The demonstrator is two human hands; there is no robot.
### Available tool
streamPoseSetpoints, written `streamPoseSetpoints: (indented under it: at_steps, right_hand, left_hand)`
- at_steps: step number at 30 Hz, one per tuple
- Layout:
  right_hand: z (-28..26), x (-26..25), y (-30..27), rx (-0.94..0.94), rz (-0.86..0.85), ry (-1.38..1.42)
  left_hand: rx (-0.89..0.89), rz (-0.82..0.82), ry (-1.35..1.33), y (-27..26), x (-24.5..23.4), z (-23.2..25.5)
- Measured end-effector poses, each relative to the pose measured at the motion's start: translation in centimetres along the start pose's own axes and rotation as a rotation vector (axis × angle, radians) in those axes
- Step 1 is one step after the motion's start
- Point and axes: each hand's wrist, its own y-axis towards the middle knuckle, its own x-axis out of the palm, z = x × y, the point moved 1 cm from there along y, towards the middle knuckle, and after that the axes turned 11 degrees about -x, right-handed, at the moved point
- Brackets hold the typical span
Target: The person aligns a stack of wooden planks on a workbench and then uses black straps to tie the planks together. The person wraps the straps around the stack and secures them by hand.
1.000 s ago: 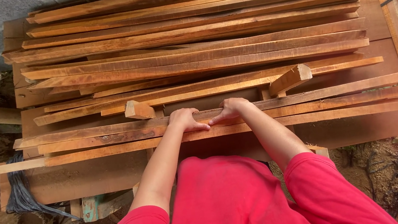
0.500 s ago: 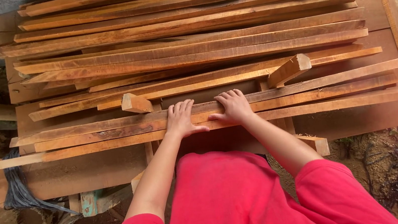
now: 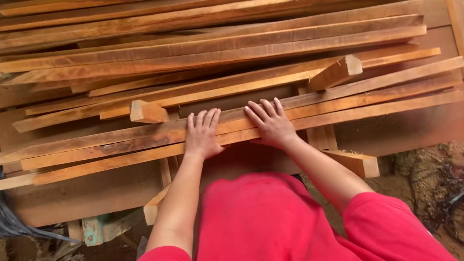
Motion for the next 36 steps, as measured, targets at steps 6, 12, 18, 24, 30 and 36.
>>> streamPoseSetpoints:
  at_steps: [6, 12, 18, 24, 30, 36]
  right_hand:
    - [0.2, 0.8, -0.2, 0.017, -0.003, 0.017]
    - [0.3, -6.5, 2.9, 0.188, -0.383, 0.178]
    - [0.2, -6.9, 3.2, 0.176, -0.405, 0.153]
    - [-0.1, -8.0, 3.2, 0.167, -0.380, 0.191]
    - [-0.1, -8.0, 3.0, 0.178, -0.365, 0.193]
    - [-0.8, -8.8, 3.2, 0.223, -0.440, 0.227]
  left_hand:
    - [-0.025, 0.029, -0.042, -0.2, -0.2, 0.0]
    - [-0.046, -0.151, -0.045, 0.1, -3.1, 0.3]
    - [-0.036, -0.259, 0.003, 1.2, -3.2, -0.3]
    - [-0.081, -0.327, 0.012, 1.2, -3.2, 0.3]
    - [-0.275, -0.393, -0.038, -1.1, -6.1, 2.9]
    - [-0.376, -0.433, -0.173, -4.6, -7.8, 4.9]
